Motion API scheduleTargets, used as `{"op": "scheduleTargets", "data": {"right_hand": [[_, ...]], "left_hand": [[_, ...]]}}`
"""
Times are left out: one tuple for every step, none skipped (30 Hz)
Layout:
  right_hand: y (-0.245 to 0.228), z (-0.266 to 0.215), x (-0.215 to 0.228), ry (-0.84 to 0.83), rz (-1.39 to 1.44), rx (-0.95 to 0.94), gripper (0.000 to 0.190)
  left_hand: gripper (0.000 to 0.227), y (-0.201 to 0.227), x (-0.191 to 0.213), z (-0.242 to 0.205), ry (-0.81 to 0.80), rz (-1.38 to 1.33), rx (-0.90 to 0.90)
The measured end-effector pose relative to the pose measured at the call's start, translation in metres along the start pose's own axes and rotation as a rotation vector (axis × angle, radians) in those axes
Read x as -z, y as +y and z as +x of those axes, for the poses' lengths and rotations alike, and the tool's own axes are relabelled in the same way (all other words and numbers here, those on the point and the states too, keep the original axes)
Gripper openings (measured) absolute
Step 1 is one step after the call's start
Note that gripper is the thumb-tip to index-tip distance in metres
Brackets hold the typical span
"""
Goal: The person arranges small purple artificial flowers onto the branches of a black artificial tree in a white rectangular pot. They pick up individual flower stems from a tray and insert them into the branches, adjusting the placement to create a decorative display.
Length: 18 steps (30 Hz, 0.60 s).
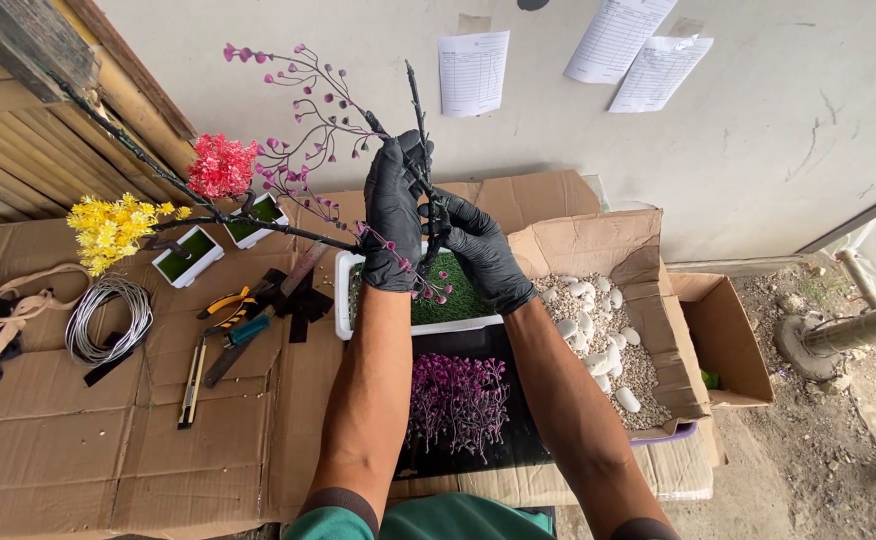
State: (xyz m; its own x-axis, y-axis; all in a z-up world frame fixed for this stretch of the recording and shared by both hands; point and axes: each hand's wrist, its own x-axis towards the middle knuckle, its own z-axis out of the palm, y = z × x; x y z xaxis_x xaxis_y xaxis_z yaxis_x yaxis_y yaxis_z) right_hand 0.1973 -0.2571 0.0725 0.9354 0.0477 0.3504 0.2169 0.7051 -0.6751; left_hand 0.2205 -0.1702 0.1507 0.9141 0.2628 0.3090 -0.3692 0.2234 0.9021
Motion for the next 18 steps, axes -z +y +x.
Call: {"op": "scheduleTargets", "data": {"right_hand": [[0.0,0.001,0.002,-0.001,0.0,-0.001,0.059],[0.001,0.001,0.004,0.0,-0.012,-0.016,0.057],[0.002,0.001,0.006,0.001,-0.024,-0.032,0.055],[0.004,0.002,0.009,-0.001,-0.024,-0.035,0.055],[0.005,0.002,0.012,0.001,-0.033,-0.034,0.055],[0.007,0.002,0.015,0.004,-0.042,-0.033,0.054],[0.007,0.002,0.017,0.004,-0.042,-0.035,0.054],[0.008,0.003,0.018,0.003,-0.046,-0.037,0.054],[0.009,0.003,0.019,0.002,-0.05,-0.04,0.054],[0.009,0.004,0.021,0.003,-0.051,-0.039,0.054],[0.01,0.004,0.023,0.002,-0.048,-0.041,0.055],[0.011,0.005,0.024,0.001,-0.045,-0.045,0.055],[0.01,0.005,0.023,0.001,-0.046,-0.046,0.055],[0.01,0.004,0.022,0.0,-0.054,-0.042,0.053],[0.009,0.004,0.021,0.0,-0.062,-0.038,0.051],[0.008,0.004,0.019,-0.001,-0.063,-0.04,0.051],[0.006,0.004,0.017,-0.007,-0.06,-0.046,0.053],[0.004,0.003,0.015,-0.013,-0.056,-0.052,0.054]], "left_hand": [[0.042,-0.01,0.006,0.007,0.001,0.0,0.0],[0.045,-0.019,0.012,0.014,-0.031,-0.166,0.126],[0.049,-0.028,0.019,0.021,-0.062,-0.331,0.252],[0.049,-0.046,0.023,0.027,-0.059,-0.332,0.251],[0.048,-0.063,0.026,0.033,-0.048,-0.398,0.261],[0.048,-0.081,0.029,0.039,-0.039,-0.465,0.273],[0.048,-0.08,0.03,0.038,-0.037,-0.465,0.273],[0.049,-0.078,0.03,0.036,-0.049,-0.439,0.281],[0.051,-0.077,0.031,0.035,-0.061,-0.413,0.289],[0.051,-0.08,0.031,0.037,-0.062,-0.414,0.29],[0.051,-0.083,0.031,0.039,-0.065,-0.419,0.299],[0.051,-0.086,0.032,0.041,-0.065,-0.424,0.308],[0.051,-0.072,0.03,0.037,-0.064,-0.425,0.308],[0.052,-0.058,0.028,0.032,-0.049,-0.428,0.333],[0.053,-0.044,0.026,0.028,-0.035,-0.43,0.358],[0.053,-0.045,0.026,0.029,-0.033,-0.432,0.357],[0.052,-0.046,0.026,0.03,-0.03,-0.42,0.368],[0.052,-0.046,0.026,0.031,-0.027,-0.408,0.379]]}}
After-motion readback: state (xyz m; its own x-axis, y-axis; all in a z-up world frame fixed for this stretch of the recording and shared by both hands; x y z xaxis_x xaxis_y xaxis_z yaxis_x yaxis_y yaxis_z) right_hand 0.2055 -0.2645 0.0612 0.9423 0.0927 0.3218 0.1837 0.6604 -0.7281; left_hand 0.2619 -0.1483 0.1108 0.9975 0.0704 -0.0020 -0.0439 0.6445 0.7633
